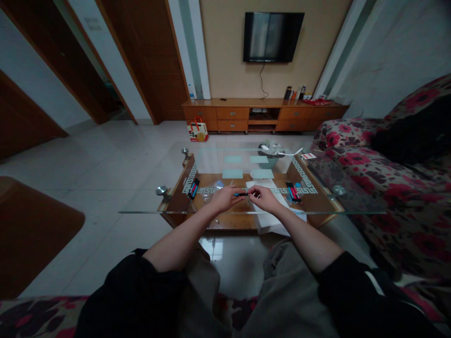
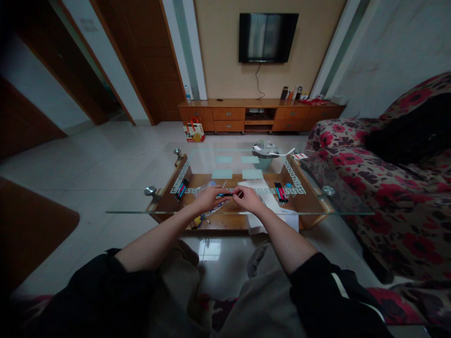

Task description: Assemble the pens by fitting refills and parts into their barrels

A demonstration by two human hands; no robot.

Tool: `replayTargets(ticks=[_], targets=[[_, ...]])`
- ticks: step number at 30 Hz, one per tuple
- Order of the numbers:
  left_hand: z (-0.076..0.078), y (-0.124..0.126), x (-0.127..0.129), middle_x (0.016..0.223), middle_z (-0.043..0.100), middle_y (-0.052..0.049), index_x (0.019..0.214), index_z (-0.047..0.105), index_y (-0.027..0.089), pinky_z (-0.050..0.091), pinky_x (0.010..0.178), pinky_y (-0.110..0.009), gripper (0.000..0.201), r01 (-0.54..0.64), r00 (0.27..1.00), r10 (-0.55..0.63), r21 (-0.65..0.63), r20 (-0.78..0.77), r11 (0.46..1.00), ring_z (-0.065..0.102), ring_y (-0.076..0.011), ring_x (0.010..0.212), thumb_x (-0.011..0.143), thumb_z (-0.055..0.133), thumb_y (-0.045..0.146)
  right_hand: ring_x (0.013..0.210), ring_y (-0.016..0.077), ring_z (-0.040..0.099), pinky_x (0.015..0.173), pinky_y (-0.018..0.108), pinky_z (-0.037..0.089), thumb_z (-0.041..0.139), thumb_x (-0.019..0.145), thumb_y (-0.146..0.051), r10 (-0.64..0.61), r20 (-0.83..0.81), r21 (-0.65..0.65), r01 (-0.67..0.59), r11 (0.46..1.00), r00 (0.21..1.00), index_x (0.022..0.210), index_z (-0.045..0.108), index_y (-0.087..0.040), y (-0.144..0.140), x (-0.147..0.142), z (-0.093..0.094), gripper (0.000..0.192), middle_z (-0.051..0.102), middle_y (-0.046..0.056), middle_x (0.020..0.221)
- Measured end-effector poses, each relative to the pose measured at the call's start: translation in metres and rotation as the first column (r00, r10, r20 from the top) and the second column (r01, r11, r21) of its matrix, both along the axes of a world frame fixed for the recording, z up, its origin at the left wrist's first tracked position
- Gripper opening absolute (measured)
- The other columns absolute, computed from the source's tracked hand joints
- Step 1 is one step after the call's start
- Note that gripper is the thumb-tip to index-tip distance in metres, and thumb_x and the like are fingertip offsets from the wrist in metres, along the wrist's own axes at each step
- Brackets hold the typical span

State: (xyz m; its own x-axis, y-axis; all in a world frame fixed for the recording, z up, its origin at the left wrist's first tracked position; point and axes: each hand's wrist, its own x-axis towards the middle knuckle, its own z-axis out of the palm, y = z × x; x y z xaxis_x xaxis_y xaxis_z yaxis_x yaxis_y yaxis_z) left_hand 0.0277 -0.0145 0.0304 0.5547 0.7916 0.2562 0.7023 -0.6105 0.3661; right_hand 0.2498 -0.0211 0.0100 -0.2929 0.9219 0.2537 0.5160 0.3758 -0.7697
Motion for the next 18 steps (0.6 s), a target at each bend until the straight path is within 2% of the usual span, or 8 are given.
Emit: replayTargets(ticks=[5, 18], targets=[[0.0027, -0.0026, 0.0012, 0.100, 0.069, -0.005, 0.116, 0.073, 0.033, 0.043, 0.067, -0.025, 0.039, -0.034, 0.999, 0.034, 0.033, -0.015, 0.999, 0.063, -0.0191, 0.086, 0.094, 0.051, 0.057, 0.065, 0.0135, 0.060, 0.062, 0.024, 0.047, 0.059, 0.081, -0.026, 0.006, -0.018, -0.002, -0.006, 1.000, 1.000, 0.092, 0.067, -0.017, -0.0011, -0.0007, 0.0001, 0.016, 0.068, 0.001, 0.079], [0.0053, 0.0009, 0.0005, 0.100, 0.069, -0.005, 0.107, 0.074, 0.026, 0.043, 0.069, -0.025, 0.032, -0.027, 1.000, 0.026, 0.077, 0.013, 0.997, 0.062, -0.0181, 0.088, 0.095, 0.054, 0.048, 0.063, 0.0124, 0.056, 0.063, 0.025, 0.045, 0.057, 0.084, -0.030, -0.014, -0.035, 0.066, 0.017, 0.998, 0.999, 0.088, 0.062, -0.019, -0.0003, -0.0014, 0.0036, 0.012, 0.065, 0.000, 0.080]])
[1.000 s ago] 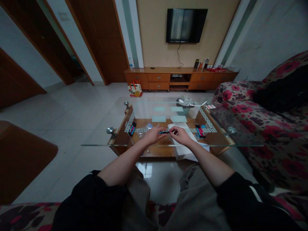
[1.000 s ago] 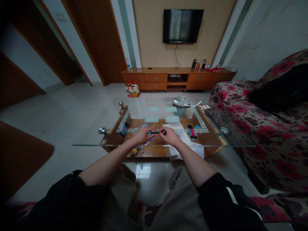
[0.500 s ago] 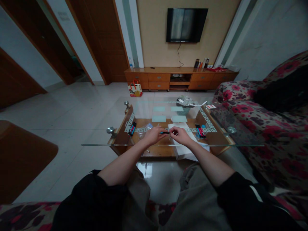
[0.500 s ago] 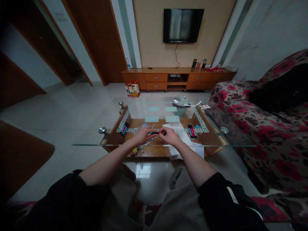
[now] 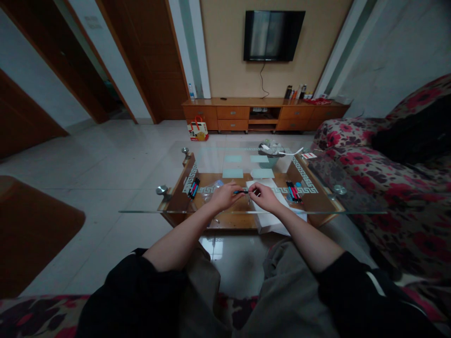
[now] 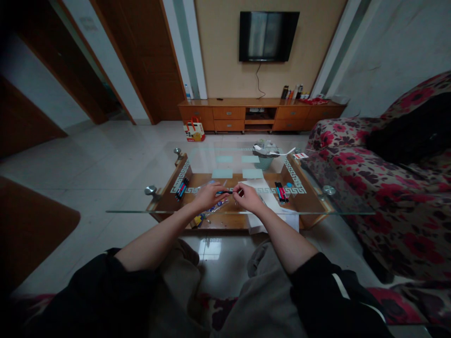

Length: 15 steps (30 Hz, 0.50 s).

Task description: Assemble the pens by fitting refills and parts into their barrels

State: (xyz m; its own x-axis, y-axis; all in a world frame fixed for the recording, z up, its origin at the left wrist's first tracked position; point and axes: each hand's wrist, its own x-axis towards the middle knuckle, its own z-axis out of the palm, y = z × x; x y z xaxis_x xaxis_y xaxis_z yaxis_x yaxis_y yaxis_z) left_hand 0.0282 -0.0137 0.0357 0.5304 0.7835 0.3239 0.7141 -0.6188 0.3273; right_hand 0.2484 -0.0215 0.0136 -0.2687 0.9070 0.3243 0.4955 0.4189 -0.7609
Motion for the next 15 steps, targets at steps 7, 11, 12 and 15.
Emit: replayTargets(ticks=[7, 11, 12, 15], targets=[[-0.0004, -0.0004, 0.0004, 0.098, 0.068, -0.006, 0.107, 0.074, 0.025, 0.044, 0.071, -0.025, 0.032, 0.016, 1.000, -0.016, 0.003, -0.001, 1.000, 0.062, -0.0179, 0.087, 0.095, 0.053, 0.047, 0.064, 0.0123, 0.055, 0.064, 0.025, 0.045, 0.058, 0.082, -0.028, 0.016, -0.022, -0.021, -0.016, 1.000, 1.000, 0.087, 0.061, -0.019, 0.0004, -0.0007, -0.0016, 0.011, 0.064, -0.001, 0.080], [-0.0020, 0.0013, 0.0000, 0.098, 0.068, -0.006, 0.107, 0.074, 0.024, 0.045, 0.072, -0.025, 0.032, 0.029, 1.000, -0.029, -0.006, 0.010, 1.000, 0.062, -0.0174, 0.086, 0.095, 0.054, 0.046, 0.063, 0.0120, 0.055, 0.063, 0.025, 0.045, 0.058, 0.081, -0.028, 0.023, -0.040, -0.037, -0.024, 0.999, 0.999, 0.088, 0.060, -0.020, -0.0001, -0.0007, -0.0015, 0.011, 0.062, -0.001, 0.079], [-0.0027, 0.0018, -0.0002, 0.099, 0.068, -0.006, 0.107, 0.074, 0.023, 0.046, 0.073, -0.025, 0.032, 0.032, 0.999, -0.031, -0.006, 0.014, 0.999, 0.062, -0.0174, 0.086, 0.095, 0.054, 0.046, 0.063, 0.0120, 0.055, 0.063, 0.025, 0.045, 0.058, 0.081, -0.028, 0.027, -0.044, -0.042, -0.029, 0.999, 0.999, 0.088, 0.060, -0.020, -0.0002, -0.0006, -0.0016, 0.011, 0.062, -0.002, 0.079], [-0.0049, 0.0038, -0.0006, 0.098, 0.067, -0.006, 0.107, 0.074, 0.023, 0.046, 0.075, -0.026, 0.031, 0.058, 0.998, -0.058, -0.010, 0.035, 0.998, 0.062, -0.0172, 0.086, 0.095, 0.054, 0.045, 0.062, 0.0118, 0.054, 0.062, 0.025, 0.045, 0.058, 0.080, -0.028, 0.030, -0.053, -0.051, -0.033, 0.998, 0.998, 0.088, 0.059, -0.020, -0.0004, -0.0003, -0.0021, 0.011, 0.061, -0.002, 0.078]])
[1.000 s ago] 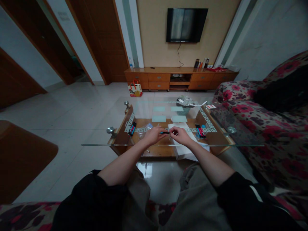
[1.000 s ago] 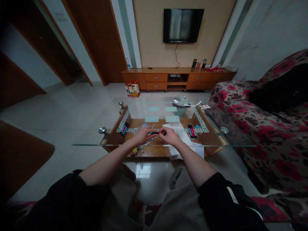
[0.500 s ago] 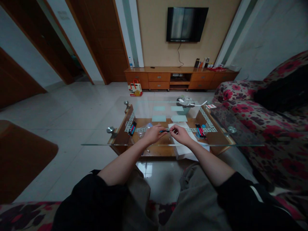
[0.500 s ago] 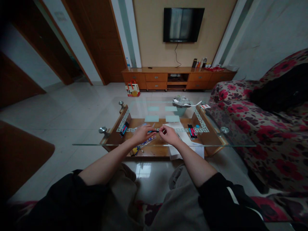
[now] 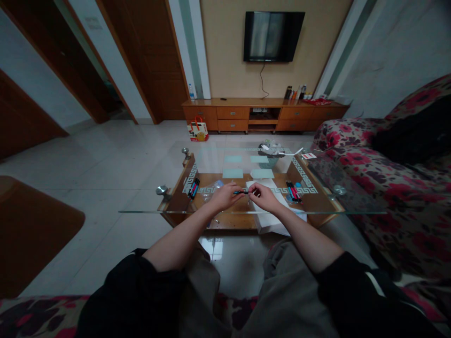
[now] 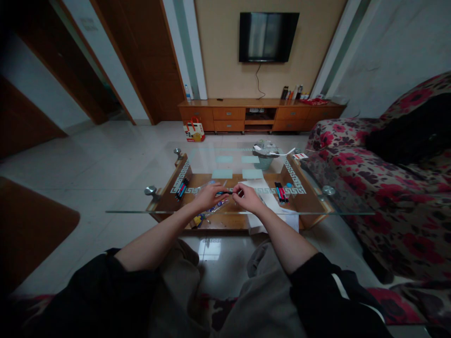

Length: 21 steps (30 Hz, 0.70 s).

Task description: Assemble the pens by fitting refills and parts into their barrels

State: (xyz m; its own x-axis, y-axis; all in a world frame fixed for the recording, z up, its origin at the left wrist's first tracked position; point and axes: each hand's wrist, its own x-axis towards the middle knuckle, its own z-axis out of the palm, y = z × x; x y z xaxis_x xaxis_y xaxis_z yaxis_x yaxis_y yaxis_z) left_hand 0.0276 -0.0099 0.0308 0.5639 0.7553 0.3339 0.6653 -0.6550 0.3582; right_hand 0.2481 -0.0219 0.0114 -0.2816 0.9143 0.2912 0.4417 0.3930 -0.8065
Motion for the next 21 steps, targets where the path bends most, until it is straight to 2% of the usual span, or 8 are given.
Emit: replayTargets(ticks=[11, 21], targets=[[-0.0004, 0.0008, 0.0007, 0.095, 0.067, -0.006, 0.109, 0.073, 0.021, 0.046, 0.078, -0.027, 0.030, 0.072, 0.997, -0.072, 0.000, 0.025, 0.997, 0.060, -0.0165, 0.085, 0.096, 0.055, 0.042, 0.064, 0.0123, 0.055, 0.064, 0.025, 0.045, 0.058, 0.079, -0.028, 0.016, -0.012, -0.016, -0.016, 1.000, 1.000, 0.089, 0.058, -0.020, -0.0010, 0.0001, 0.0026, 0.013, 0.060, -0.002, 0.078], [-0.0019, 0.0016, 0.0005, 0.094, 0.067, -0.006, 0.107, 0.073, 0.020, 0.046, 0.079, -0.026, 0.028, 0.083, 0.996, -0.083, -0.003, 0.037, 0.997, 0.060, -0.0168, 0.087, 0.096, 0.055, 0.039, 0.066, 0.0124, 0.057, 0.064, 0.024, 0.045, 0.057, 0.079, -0.028, 0.033, 0.005, -0.015, -0.033, 0.999, 0.999, 0.090, 0.058, -0.020, -0.0027, -0.0007, 0.0048, 0.013, 0.061, -0.002, 0.080]])
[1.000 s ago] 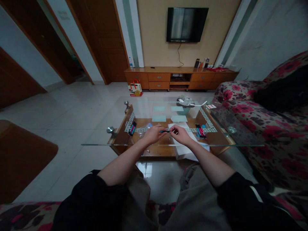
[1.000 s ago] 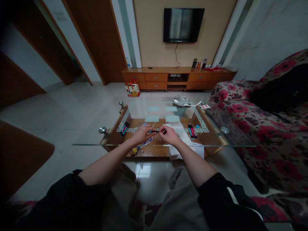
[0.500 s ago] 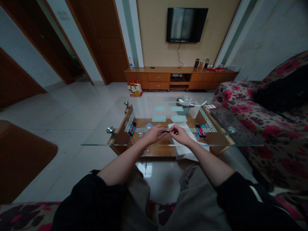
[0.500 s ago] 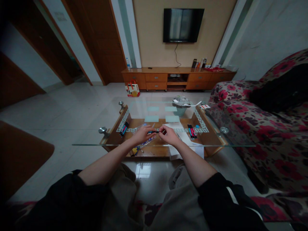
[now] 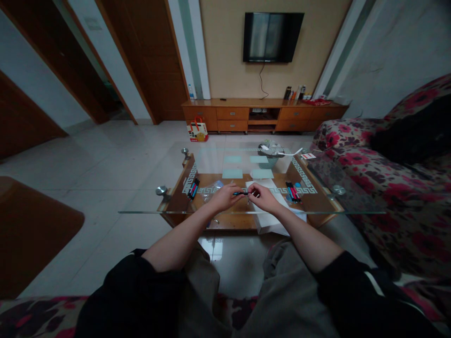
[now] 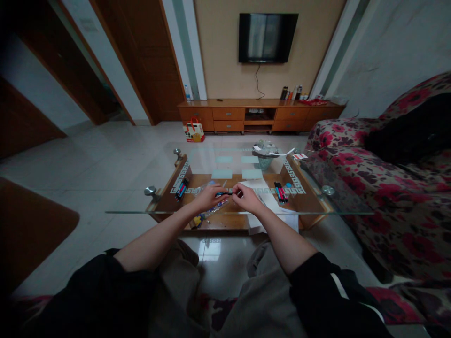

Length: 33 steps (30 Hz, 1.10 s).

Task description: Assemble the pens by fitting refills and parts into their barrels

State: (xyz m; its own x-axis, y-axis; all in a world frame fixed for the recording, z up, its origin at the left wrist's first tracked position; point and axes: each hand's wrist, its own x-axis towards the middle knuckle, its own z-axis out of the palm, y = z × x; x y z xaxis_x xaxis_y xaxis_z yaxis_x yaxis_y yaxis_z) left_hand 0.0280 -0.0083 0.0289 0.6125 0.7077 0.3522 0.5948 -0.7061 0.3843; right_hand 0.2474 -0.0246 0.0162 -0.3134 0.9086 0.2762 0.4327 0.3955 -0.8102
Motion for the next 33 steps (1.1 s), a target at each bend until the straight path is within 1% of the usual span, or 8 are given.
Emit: replayTargets(ticks=[8, 14, 18, 21, 24, 28, 30, 33], targets=[[0.001, -0.002, -0.001, 0.094, 0.067, -0.006, 0.107, 0.072, 0.021, 0.046, 0.080, -0.026, 0.027, -0.006, 1.000, 0.006, -0.027, 0.006, 1.000, 0.061, -0.0170, 0.089, 0.096, 0.055, 0.038, 0.066, 0.0126, 0.058, 0.065, 0.024, 0.046, 0.057, 0.081, -0.028, 0.009, 0.005, -0.009, -0.009, 1.000, 1.000, 0.091, 0.058, -0.019, -0.003, -0.001, 0.004, 0.013, 0.062, -0.002, 0.081], [0.003, -0.005, -0.001, 0.103, 0.070, -0.006, 0.114, 0.071, 0.025, 0.047, 0.082, -0.028, 0.033, -0.049, 0.999, 0.049, -0.052, -0.001, 0.997, 0.063, -0.0185, 0.094, 0.095, 0.054, 0.046, 0.066, 0.0132, 0.058, 0.064, 0.025, 0.046, 0.058, 0.083, -0.030, 0.002, 0.017, 0.003, -0.002, 1.000, 1.000, 0.092, 0.059, -0.019, -0.003, -0.002, 0.004, 0.014, 0.063, -0.001, 0.081], [0.004, -0.004, 0.000, 0.107, 0.071, -0.005, 0.117, 0.070, 0.027, 0.048, 0.083, -0.028, 0.032, -0.071, 0.997, 0.070, -0.064, -0.014, 0.995, 0.064, -0.0188, 0.095, 0.096, 0.053, 0.044, 0.067, 0.0133, 0.059, 0.065, 0.026, 0.048, 0.058, 0.085, -0.031, -0.005, 0.026, 0.020, 0.004, 1.000, 1.000, 0.097, 0.061, -0.019, 0.000, -0.001, 0.003, 0.017, 0.066, 0.001, 0.086], [0.004, -0.003, 0.000, 0.103, 0.071, -0.006, 0.113, 0.072, 0.026, 0.049, 0.082, -0.029, 0.031, -0.111, 0.993, 0.109, -0.063, -0.036, 0.992, 0.064, -0.0193, 0.093, 0.096, 0.052, 0.042, 0.067, 0.0130, 0.059, 0.067, 0.025, 0.047, 0.058, 0.084, -0.026, -0.070, 0.056, 0.055, 0.067, 0.996, 0.996, 0.105, 0.062, -0.019, 0.005, 0.003, -0.002, 0.022, 0.067, 0.001, 0.087], [0.003, 0.000, -0.001, 0.099, 0.071, -0.007, 0.109, 0.073, 0.022, 0.049, 0.081, -0.029, 0.030, -0.135, 0.990, 0.132, -0.058, -0.051, 0.989, 0.064, -0.0197, 0.090, 0.096, 0.052, 0.040, 0.066, 0.0135, 0.058, 0.067, 0.025, 0.045, 0.061, 0.079, -0.019, -0.130, 0.161, 0.063, 0.122, 0.991, 0.978, 0.104, 0.064, -0.018, 0.011, 0.011, -0.012, 0.025, 0.066, 0.000, 0.081], [-0.001, 0.004, -0.003, 0.097, 0.071, -0.007, 0.107, 0.073, 0.021, 0.049, 0.080, -0.030, 0.028, -0.144, 0.988, 0.140, -0.072, -0.058, 0.987, 0.064, -0.0194, 0.087, 0.096, 0.053, 0.035, 0.066, 0.0145, 0.059, 0.068, 0.026, 0.044, 0.064, 0.077, -0.015, -0.091, 0.311, 0.006, 0.094, 0.996, 0.946, 0.098, 0.069, -0.017, 0.016, 0.019, -0.026, 0.022, 0.067, 0.001, 0.077], [-0.002, 0.005, -0.003, 0.096, 0.071, -0.008, 0.107, 0.073, 0.019, 0.048, 0.079, -0.029, 0.027, -0.149, 0.988, 0.146, -0.073, -0.055, 0.986, 0.063, -0.0192, 0.086, 0.095, 0.053, 0.033, 0.067, 0.0149, 0.060, 0.069, 0.026, 0.045, 0.066, 0.077, -0.015, -0.075, 0.337, -0.007, 0.082, 0.997, 0.938, 0.099, 0.071, -0.018, 0.016, 0.020, -0.030, 0.023, 0.069, 0.001, 0.078], [-0.003, 0.006, -0.002, 0.094, 0.070, -0.008, 0.104, 0.073, 0.018, 0.048, 0.079, -0.029, 0.026, -0.144, 0.989, 0.141, -0.067, -0.051, 0.987, 0.063, -0.0192, 0.085, 0.096, 0.052, 0.030, 0.068, 0.0154, 0.062, 0.071, 0.027, 0.047, 0.066, 0.078, -0.014, -0.042, 0.328, -0.017, 0.051, 0.999, 0.944, 0.099, 0.074, -0.019, 0.016, 0.018, -0.031, 0.023, 0.071, 0.003, 0.082]])
